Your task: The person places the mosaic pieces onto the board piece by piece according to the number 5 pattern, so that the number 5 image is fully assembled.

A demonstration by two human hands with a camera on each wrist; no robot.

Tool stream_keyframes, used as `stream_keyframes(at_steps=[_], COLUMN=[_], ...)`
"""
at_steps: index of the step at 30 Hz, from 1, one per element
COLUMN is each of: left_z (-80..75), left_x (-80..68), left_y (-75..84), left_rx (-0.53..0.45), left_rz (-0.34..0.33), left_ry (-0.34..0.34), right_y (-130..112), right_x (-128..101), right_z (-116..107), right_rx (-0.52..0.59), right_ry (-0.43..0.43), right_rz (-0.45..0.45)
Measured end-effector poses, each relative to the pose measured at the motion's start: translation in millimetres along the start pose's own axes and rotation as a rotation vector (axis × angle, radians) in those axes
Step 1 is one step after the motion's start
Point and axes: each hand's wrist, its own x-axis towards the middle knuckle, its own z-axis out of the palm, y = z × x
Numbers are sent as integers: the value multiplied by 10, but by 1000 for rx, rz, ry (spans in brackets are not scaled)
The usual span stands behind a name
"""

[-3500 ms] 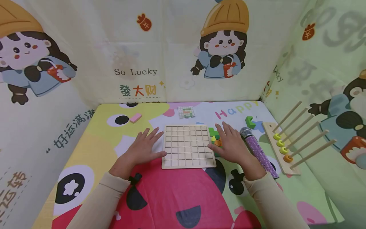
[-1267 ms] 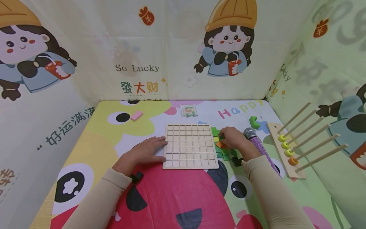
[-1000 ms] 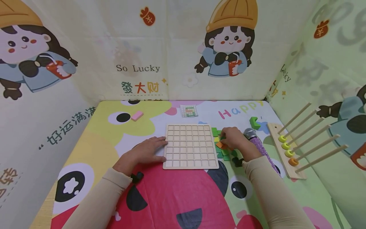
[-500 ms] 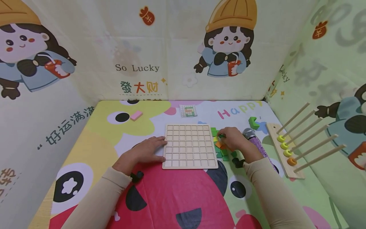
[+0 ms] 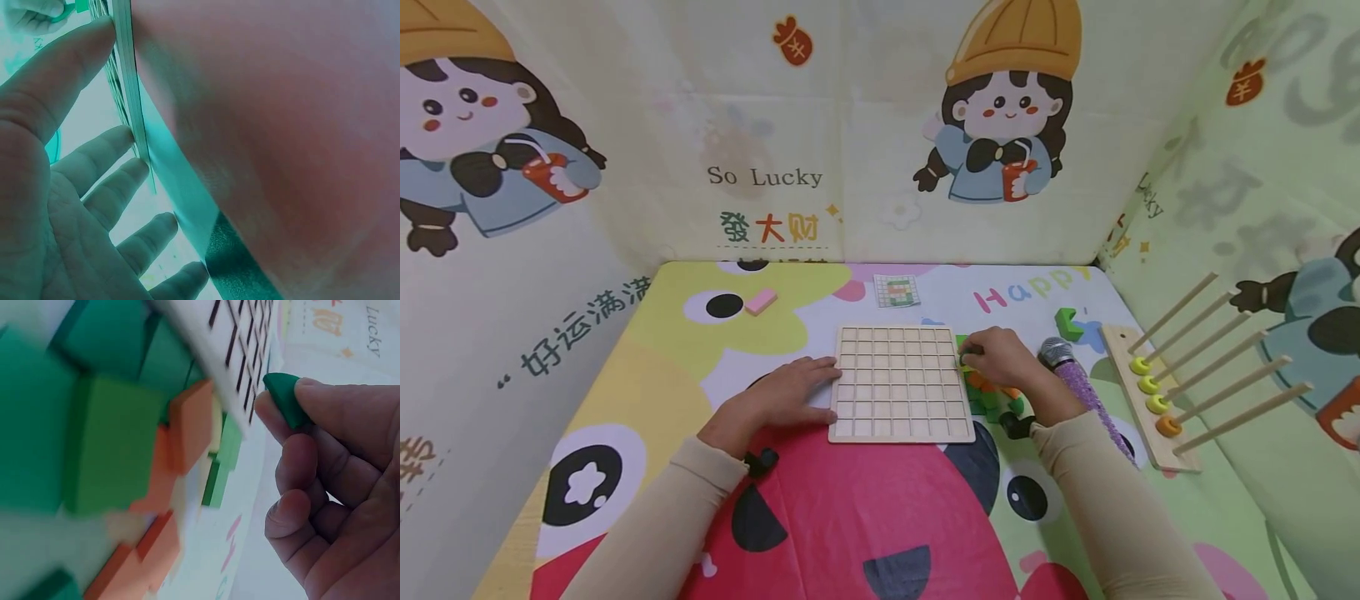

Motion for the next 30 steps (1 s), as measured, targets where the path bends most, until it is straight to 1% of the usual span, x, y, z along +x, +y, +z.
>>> stream_keyframes(at_steps=[4,7,13,18,20,27,30], left_z=[3,7,10,31,35,11,12], left_x=[3,-2,1,12,15,13,10], left_y=[0,-3,-14,-32,-36,-20,-22], left_rx=[2,7,-2,3,7,4,5], left_rz=[-10,-17,-13,5,11,14,12], left_ry=[-5,-7,3,14,17,11,5], right_y=[-62,-127,-237,-329,-366,-487,-530], right_x=[59,123,289,424,477,666,739], right_z=[7,22,78,152,186,280,316], right_rx=[78,113,118,162,182,164,178], right_ry=[-21,-37,-48,-47,-46,-34,-36], right_rz=[0,13,28,39,34,0,2])
